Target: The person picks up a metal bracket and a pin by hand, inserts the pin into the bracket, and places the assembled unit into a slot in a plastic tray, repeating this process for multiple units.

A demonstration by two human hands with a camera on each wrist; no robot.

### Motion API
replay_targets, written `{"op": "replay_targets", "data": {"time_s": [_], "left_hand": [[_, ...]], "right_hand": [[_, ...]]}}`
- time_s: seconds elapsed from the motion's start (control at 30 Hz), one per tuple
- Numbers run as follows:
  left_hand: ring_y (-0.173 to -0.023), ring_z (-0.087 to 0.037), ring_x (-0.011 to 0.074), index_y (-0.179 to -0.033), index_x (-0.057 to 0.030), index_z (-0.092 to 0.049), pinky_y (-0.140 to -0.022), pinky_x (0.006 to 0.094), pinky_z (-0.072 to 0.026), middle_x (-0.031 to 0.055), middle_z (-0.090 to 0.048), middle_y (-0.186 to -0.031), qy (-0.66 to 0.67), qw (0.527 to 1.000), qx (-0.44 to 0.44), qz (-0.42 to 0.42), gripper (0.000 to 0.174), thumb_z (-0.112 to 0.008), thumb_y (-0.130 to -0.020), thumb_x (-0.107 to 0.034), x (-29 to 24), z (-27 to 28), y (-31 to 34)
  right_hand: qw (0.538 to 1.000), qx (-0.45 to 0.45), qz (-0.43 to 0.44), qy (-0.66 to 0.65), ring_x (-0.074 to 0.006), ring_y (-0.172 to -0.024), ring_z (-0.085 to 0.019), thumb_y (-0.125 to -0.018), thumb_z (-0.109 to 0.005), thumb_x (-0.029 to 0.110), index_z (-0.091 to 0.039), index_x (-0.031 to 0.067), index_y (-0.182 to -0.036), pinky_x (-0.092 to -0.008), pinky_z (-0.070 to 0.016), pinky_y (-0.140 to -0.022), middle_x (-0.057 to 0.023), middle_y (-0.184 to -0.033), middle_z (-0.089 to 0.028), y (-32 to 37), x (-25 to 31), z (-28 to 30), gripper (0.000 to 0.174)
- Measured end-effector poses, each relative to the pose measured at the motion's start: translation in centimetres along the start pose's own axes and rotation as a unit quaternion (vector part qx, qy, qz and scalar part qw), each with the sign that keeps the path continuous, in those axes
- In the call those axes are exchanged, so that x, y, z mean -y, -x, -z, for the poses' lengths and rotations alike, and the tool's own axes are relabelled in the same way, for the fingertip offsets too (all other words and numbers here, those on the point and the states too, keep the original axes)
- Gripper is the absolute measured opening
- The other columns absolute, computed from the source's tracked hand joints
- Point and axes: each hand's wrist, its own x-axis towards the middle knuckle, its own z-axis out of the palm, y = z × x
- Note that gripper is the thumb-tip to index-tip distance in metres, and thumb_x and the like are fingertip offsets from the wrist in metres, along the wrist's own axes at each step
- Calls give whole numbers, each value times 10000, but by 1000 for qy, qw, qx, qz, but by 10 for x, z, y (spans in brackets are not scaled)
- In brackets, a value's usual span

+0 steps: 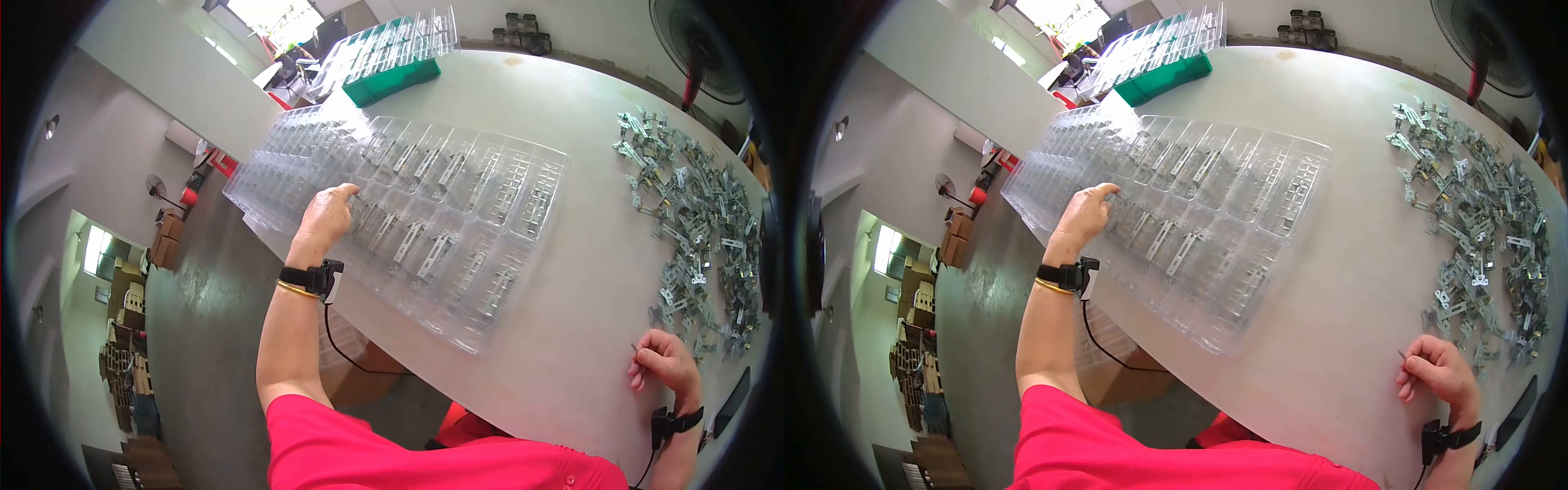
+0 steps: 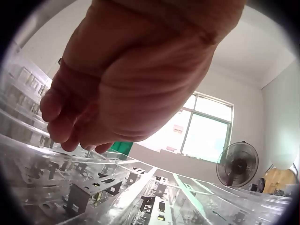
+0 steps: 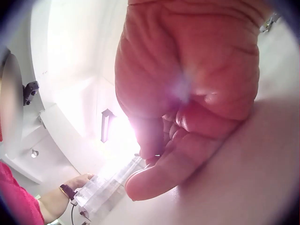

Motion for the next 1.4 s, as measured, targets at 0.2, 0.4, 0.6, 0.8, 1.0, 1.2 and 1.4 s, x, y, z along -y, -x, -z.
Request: {"op": "replay_targets", "data": {"time_s": [0.2,0.4,0.6,0.8,1.0,1.2,1.4], "left_hand": [[-1095,-655,412,-1197,-45,-684,-965,432,-514,264,-689,-1123,23,999,17,26,334,-579,-881,-23,-2,2,4],[-1110,-661,390,-1195,-29,-677,-961,435,-524,244,-696,-1147,46,995,-90,22,334,-554,-886,0,17,6,14],[-997,-715,366,-1164,38,-666,-876,422,-569,240,-713,-1110,5,986,-29,164,313,-527,-891,-24,50,13,7],[-639,-725,260,-1116,46,-681,-624,376,-590,210,-729,-976,62,967,7,247,308,-507,-870,-21,35,14,9],[-664,-730,273,-1110,64,-678,-649,377,-590,217,-731,-872,57,977,-20,206,309,-509,-864,-18,43,9,8],[-648,-727,269,-1137,57,-680,-650,374,-584,223,-731,-862,75,971,-20,225,348,-500,-844,8,45,8,7],[-895,-730,375,-1157,28,-679,-836,432,-565,249,-731,-989,54,979,-91,173,330,-537,-865,-29,64,8,6]], "right_hand": [[1000,-16,2,-13,-225,-593,-688,-984,-569,72,-552,5,-955,-342,-581,-529,-139,-776,-683,1,-2,-1,75],[1000,-15,13,-14,-222,-587,-684,-983,-571,72,-552,11,-958,-341,-579,-524,-138,-773,-679,0,-5,0,69],[999,-14,20,-34,-213,-613,-690,-1001,-575,77,-563,-6,-962,-326,-583,-546,-135,-790,-679,0,-2,-2,93],[999,-22,32,-31,-221,-585,-684,-997,-587,101,-552,24,-971,-340,-579,-519,-131,-782,-680,0,-10,1,89],[998,-14,27,-47,-213,-619,-693,-1012,-578,86,-558,-1,-973,-329,-588,-543,-133,-795,-679,0,-6,0,98],[998,-12,34,-45,-215,-618,-692,-1013,-573,82,-556,-3,-972,-328,-587,-541,-136,-795,-679,0,-7,0,96],[999,-13,31,-36,-215,-620,-693,-1005,-569,72,-558,-9,-966,-328,-585,-540,-139,-789,-680,0,-5,-1,91]]}}
